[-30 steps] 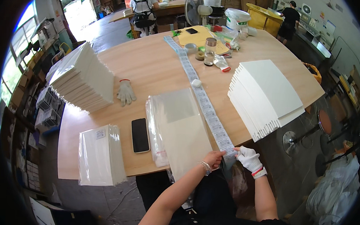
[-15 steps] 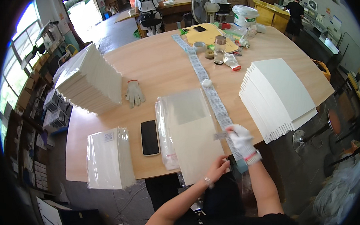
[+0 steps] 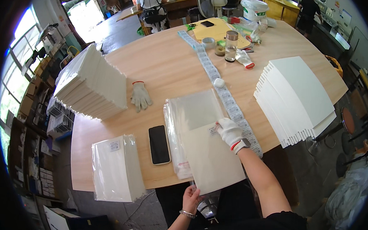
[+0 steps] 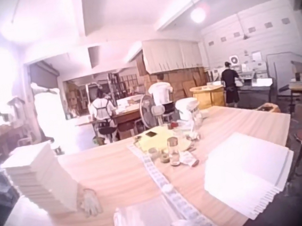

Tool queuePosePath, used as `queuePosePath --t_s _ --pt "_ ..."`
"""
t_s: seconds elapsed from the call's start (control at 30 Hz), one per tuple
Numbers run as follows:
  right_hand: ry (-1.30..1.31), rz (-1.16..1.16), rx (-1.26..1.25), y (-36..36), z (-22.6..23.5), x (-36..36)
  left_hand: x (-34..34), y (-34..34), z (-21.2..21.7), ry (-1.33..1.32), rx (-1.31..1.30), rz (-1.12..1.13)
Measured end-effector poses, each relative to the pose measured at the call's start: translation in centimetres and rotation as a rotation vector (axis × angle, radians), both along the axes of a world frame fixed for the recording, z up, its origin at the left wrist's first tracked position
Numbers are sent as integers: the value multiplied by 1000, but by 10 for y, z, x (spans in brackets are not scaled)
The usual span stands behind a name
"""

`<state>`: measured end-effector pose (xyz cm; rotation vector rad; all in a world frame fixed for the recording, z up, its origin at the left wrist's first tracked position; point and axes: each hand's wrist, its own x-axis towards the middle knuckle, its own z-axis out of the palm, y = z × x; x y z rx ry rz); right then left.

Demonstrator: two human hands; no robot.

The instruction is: The person repeatedly picks up white rectangular boards from a stack on the right, places them into clear plastic sleeves, and stacks the packaged items on the left. The person wears white gloves and works at a wooden table in a workshop environment.

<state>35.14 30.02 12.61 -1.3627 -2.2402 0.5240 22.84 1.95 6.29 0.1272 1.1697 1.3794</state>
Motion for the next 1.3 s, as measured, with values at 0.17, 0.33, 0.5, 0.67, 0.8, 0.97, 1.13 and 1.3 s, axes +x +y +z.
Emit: queuePosePath --t_s 0.17,0.33,0.5,0.67,0.8,0.97,1.13,1.3 --pt "-31 -265 116 -7 9 -2 8 6 10 -8 1 -54" --pt "6 -228 30 -47 36 51 6 15 48 -9 92 -40" --pt "-83 -3 -318 -130 54 94 -11 26 96 137 233 -97" --pt "473 62 -381 -166 50 56 -56 3 127 512 489 -161" --pt "545 377 -198 -176 63 -32 -139 -51 153 820 402 48" --pt "811 657 -533 -201 39 -183 -277 -93 148 990 274 335" --pt "302 818 -263 -225 23 -244 -364 -145 57 1150 -155 280" --pt "762 856 -492 -217 4 -234 -404 -150 22 2102 -230 159"
